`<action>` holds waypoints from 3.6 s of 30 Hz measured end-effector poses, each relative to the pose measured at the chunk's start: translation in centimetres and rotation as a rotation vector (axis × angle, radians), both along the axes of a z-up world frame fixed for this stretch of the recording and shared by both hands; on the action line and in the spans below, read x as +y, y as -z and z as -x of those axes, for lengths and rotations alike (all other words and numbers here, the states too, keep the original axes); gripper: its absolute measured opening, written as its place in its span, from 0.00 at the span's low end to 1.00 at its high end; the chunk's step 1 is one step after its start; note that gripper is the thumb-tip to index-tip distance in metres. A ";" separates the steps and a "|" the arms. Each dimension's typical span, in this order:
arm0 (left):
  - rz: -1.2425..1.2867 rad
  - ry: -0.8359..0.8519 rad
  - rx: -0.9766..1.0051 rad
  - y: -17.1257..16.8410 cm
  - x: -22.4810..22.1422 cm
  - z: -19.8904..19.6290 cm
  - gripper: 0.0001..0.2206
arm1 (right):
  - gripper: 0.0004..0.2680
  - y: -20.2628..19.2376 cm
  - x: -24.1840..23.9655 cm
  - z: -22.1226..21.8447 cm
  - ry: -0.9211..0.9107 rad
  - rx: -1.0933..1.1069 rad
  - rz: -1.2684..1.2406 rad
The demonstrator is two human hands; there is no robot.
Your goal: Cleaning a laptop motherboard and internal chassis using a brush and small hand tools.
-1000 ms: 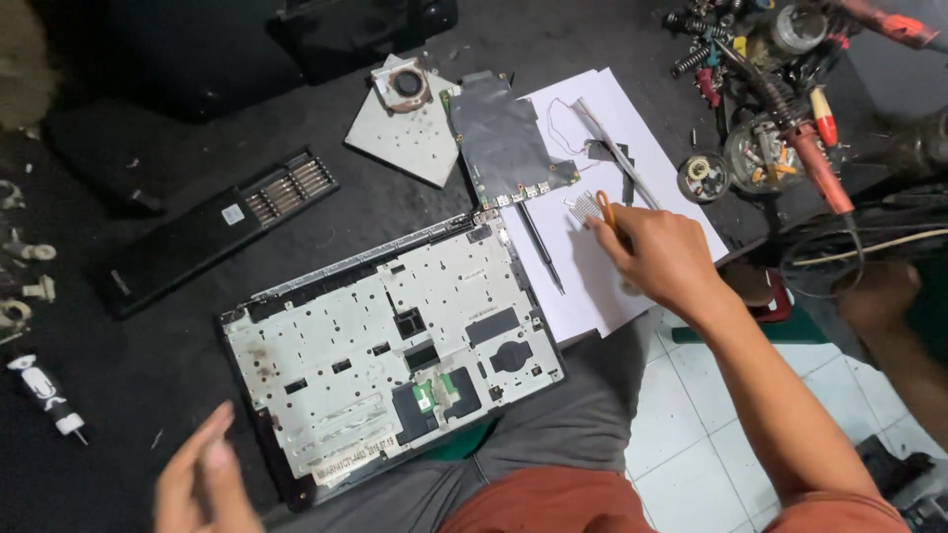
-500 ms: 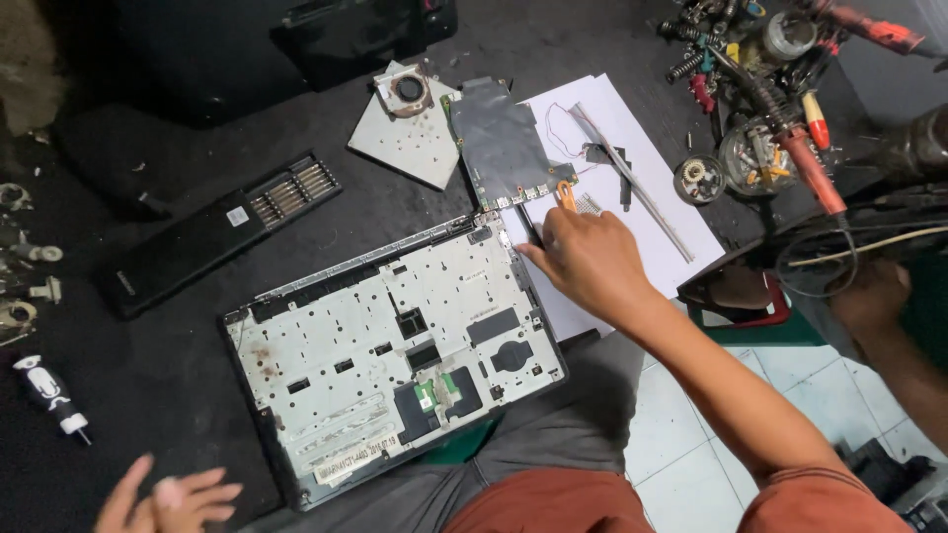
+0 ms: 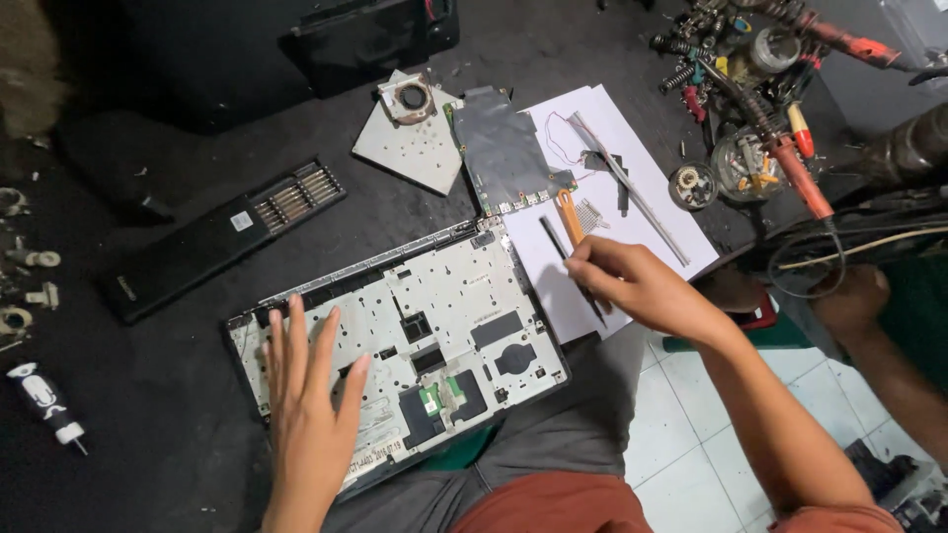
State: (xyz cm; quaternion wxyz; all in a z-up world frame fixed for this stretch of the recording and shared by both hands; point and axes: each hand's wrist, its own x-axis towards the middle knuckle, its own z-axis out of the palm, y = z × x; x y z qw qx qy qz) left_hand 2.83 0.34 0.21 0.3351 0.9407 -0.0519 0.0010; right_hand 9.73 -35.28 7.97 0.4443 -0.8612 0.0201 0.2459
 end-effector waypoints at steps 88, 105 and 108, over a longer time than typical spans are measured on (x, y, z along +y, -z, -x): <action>-0.260 -0.002 -0.060 1.4 -1.0 -0.5 0.28 | 0.29 12.1 5.6 -5.6 -0.001 -1.360 -0.267; -0.278 -0.003 -0.058 1.5 -0.9 -0.6 0.29 | 0.24 10.8 6.3 -5.4 0.012 -1.307 -0.327; -0.279 -0.009 -0.049 1.8 -0.7 -0.5 0.30 | 0.30 11.8 5.7 -6.0 -0.018 -1.383 -0.278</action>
